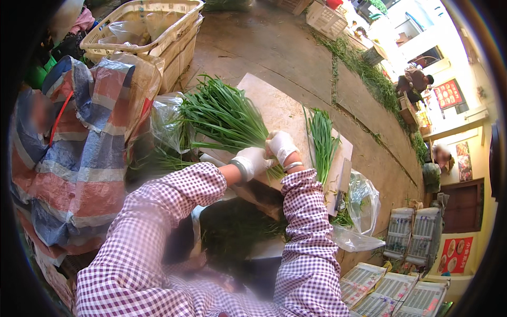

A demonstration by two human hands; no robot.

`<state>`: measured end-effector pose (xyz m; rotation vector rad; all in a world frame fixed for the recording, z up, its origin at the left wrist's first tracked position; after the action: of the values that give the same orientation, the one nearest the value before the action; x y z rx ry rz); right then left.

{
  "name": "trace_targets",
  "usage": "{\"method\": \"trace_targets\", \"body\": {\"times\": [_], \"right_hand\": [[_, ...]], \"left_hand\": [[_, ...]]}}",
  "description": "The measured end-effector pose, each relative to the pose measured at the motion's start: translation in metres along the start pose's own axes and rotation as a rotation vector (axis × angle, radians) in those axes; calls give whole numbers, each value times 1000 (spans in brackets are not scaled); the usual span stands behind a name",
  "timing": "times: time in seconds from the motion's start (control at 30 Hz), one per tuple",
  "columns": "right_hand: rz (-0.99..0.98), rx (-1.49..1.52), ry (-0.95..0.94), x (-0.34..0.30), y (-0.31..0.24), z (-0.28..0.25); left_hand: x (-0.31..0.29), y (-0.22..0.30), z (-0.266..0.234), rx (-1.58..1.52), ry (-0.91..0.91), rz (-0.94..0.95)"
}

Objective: The person gathers a bundle of green leafy vegetables, secures them with a red rubber band by hand, and trims the roots with a knife on a wooden board.

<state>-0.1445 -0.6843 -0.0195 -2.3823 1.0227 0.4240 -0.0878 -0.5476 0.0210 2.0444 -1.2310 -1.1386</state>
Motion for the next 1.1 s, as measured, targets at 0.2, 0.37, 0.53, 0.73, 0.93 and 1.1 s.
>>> {"method": "trace_targets", "body": {"times": [0.2,0.37,0.53,0.73,0.93,1.1], "right_hand": [[59,584,297,-29,32,9],[-194,682,303,8,-42,39],[-96,729,685,-71,21,10],[-250,328,1005,-76,20,38],[-332,-327,935,-93,-18,74],[-539,-265,801,-134,-5,55]], "left_hand": [[38,-14,47,-21,34,18],[121,-166,59,-174,275,265],[75,-36,76,357,88,379],[40,1,16,773,51,517],[72,11,25,1184,281,932],[67,15,29,915,262,825]]}}
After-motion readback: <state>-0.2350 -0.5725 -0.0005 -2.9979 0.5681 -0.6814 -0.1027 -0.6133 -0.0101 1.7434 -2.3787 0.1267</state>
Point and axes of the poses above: each hand's wrist, its own x-axis towards the middle knuckle, its own z-axis out of the palm, y = z × x, the point moved 5 cm from there along x, towards the middle knuckle, and after that the axes turned 7 degrees about -z, right-handed, at the moved point
